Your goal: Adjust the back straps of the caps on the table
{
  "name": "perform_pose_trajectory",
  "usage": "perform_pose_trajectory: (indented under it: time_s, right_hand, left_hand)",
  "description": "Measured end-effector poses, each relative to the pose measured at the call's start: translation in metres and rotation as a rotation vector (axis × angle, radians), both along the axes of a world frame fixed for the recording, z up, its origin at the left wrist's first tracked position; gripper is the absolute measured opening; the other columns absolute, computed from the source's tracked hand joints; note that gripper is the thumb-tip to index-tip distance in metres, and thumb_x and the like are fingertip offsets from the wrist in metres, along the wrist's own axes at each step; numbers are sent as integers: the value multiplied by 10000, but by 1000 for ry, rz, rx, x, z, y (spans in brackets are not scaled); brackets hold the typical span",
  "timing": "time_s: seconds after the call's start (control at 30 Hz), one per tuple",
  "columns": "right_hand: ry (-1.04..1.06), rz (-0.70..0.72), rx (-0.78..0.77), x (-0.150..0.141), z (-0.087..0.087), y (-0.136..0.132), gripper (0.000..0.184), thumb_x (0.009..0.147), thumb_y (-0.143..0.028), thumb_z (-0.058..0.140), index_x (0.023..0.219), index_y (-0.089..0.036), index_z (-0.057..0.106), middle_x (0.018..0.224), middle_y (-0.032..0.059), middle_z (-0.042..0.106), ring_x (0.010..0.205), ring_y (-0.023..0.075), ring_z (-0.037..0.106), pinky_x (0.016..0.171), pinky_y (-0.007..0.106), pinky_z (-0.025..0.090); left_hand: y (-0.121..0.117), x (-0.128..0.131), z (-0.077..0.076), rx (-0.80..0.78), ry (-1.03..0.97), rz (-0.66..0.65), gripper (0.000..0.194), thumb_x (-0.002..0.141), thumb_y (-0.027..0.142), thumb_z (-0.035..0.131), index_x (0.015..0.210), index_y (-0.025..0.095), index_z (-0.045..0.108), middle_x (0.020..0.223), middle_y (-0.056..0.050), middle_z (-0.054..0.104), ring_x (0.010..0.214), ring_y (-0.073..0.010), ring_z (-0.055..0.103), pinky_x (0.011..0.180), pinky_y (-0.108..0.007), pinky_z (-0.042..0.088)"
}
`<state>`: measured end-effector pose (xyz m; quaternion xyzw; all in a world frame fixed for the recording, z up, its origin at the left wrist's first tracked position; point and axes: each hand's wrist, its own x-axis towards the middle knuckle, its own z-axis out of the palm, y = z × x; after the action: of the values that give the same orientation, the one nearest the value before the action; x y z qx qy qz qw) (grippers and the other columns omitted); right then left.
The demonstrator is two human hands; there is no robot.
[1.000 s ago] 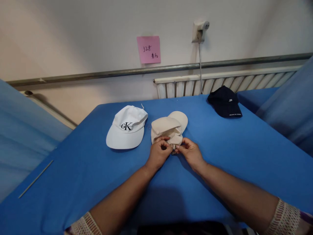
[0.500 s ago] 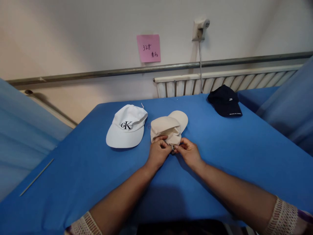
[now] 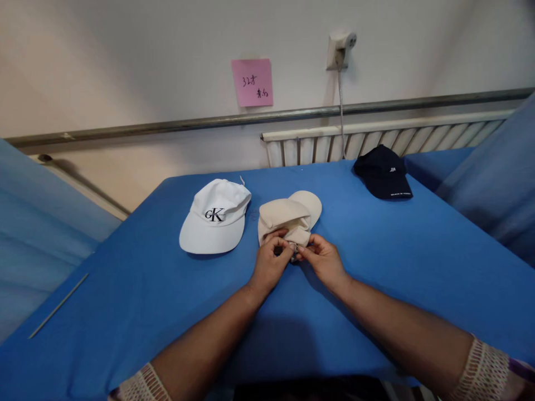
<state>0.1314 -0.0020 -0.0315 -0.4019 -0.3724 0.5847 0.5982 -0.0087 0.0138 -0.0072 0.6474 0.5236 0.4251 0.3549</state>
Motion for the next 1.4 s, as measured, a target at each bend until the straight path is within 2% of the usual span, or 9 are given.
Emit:
perform_pose_trajectory:
  time_s: [0.17,0.37,0.5,0.63,0.77,1.0,1.23,1.4]
  right_hand:
    - [20,-14,-9,1,0,0,279,641,-386,815,787,-208,657,657,-9,654,569,127,587,599,290,503]
    - [9,-65,-17,1,0,1,273,651,-373,804,820,-208,667,680,-4,667,577,131,596,610,299,519]
    - [-24,-78,-7,0,0,0,243,672,-354,783,826,-210,662,668,-6,673,582,137,608,614,294,518]
    - [-87,-69,17,-2,-3,-2,209,714,-347,753,844,-213,659,668,-5,682,600,144,621,636,293,507]
    - [-147,-48,47,-2,-10,-2,197,737,-341,736,874,-219,663,692,-7,679,633,150,624,665,294,500]
    - [-211,-3,135,-1,-14,-3,92,764,-296,704,805,-230,655,740,-10,649,680,143,600,679,278,489]
    - [16,-13,4,1,-2,1,264,658,-379,799,808,-217,654,693,-6,661,591,137,586,634,310,504]
    - [86,-20,-20,5,5,0,270,643,-361,814,817,-212,671,731,-8,662,590,112,565,601,278,484]
  left_hand:
    - [-2,0,1,-8,-25,-28,132,742,266,671,665,176,612,1248,-119,613,1169,-259,553,980,-416,433]
    - [0,-3,0,-64,-115,-63,171,784,336,663,708,186,693,1251,-117,621,1239,-271,519,1080,-445,350]
    - [2,0,-1,-76,-129,-14,160,758,292,671,635,191,657,1237,-102,631,1230,-274,525,1079,-449,341]
    - [3,3,-5,-51,-99,50,168,697,202,653,548,191,577,1173,-91,648,1202,-279,541,1016,-437,393]
    - [5,4,-8,-29,-62,111,216,655,195,651,494,193,508,1109,-83,658,1147,-274,564,970,-422,421]
    - [6,2,-10,-23,-10,115,205,646,152,658,488,189,533,1087,-76,671,1149,-274,562,1002,-430,395]
    - [7,-1,-10,-46,-95,13,217,789,327,651,625,186,647,1166,-97,664,1160,-274,569,1003,-430,411]
    - [5,-2,-7,-28,-75,-37,175,781,321,653,674,183,665,1222,-101,640,1186,-261,550,1049,-423,376]
